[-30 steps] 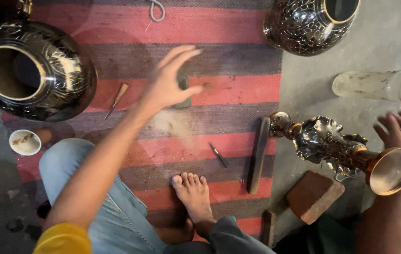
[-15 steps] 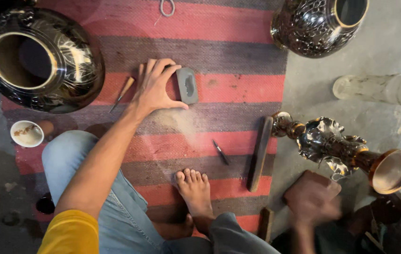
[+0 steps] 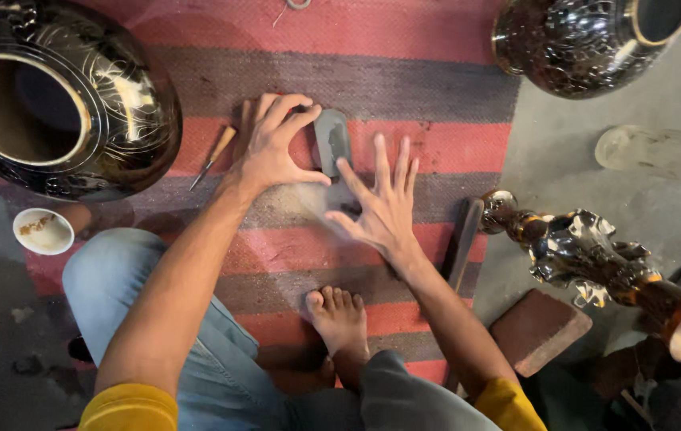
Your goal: The person sits on a mat and sharpens several small metal tools on a wet sharpening stone. They repeatedly pick up a tool, rub it on the stone, inspect the edge, and place it down, repeating this cycle for multiple tools.
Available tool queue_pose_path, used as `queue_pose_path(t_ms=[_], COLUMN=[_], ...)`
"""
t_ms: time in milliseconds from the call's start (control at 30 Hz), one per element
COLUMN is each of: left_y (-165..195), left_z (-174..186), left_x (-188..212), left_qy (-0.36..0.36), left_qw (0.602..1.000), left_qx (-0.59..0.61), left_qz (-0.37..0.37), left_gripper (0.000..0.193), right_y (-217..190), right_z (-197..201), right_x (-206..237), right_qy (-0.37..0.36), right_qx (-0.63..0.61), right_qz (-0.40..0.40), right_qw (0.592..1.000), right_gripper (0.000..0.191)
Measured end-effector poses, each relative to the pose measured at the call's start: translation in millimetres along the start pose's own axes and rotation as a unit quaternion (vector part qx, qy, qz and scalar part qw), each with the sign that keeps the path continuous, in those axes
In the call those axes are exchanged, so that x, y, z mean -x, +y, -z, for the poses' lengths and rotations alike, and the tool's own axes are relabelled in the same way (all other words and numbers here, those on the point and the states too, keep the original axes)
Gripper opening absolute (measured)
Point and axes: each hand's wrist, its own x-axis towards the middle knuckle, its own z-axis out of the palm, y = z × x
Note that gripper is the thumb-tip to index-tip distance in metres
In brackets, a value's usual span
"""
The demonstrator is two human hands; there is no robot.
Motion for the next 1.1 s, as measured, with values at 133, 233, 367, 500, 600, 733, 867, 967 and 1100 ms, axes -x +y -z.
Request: queue_pose_path(t_ms=[133, 233, 367, 500, 600, 733, 867, 967, 1100], left_y=[-2.4, -2.6, -2.3, -2.6, 0.0, 3.4, -0.4, -0.8, 2.8], left_z=[-2.2, -4.1, -7.0, -5.7, -4.3, -6.3, -7.5, -7.2, -7.3], left_x=[3.2, 3.4, 2.3, 2.1, 2.2, 1.3, 0.8, 1.9, 0.1], left_qy=[0.005, 0.007, 0.006, -0.009, -0.014, 0.011, -0.008, -0.007, 0.033], left_qw=[1.000, 1.000, 1.000, 1.000, 0.999, 0.999, 0.999, 0.999, 0.999], left_qx=[0.006, -0.003, 0.007, 0.001, 0.003, -0.018, -0.014, -0.003, -0.023], left_qz=[0.001, 0.005, 0.008, 0.023, 0.034, 0.027, 0.044, 0.041, 0.021], left_gripper=[0.102, 0.102, 0.103, 0.098, 0.101, 0.101, 0.099, 0.099, 0.104], right_y=[3.4, -1.8, -11.0, -1.7, -3.7, -14.7, -4.0, -0.6, -16.0], right_z=[-8.5, -2.1, 6.2, -4.0, -6.6, -0.8, -6.3, -5.1, 6.6], right_x=[-26.2, -21.5, -11.2, -29.0, -23.2, -3.3, -27.9, -33.4, -5.5], right_qy=[0.002, 0.003, -0.019, -0.004, -0.002, -0.020, -0.013, -0.008, -0.029], right_qx=[0.016, 0.004, -0.008, 0.005, 0.000, -0.021, 0.020, 0.018, 0.000], right_qz=[-0.013, -0.013, -0.008, -0.025, -0.044, -0.024, -0.033, -0.044, -0.035], right_qw=[1.000, 1.000, 1.000, 1.000, 0.999, 0.999, 0.999, 0.999, 0.999], right_gripper=[0.087, 0.090, 0.092, 0.090, 0.093, 0.095, 0.090, 0.091, 0.096])
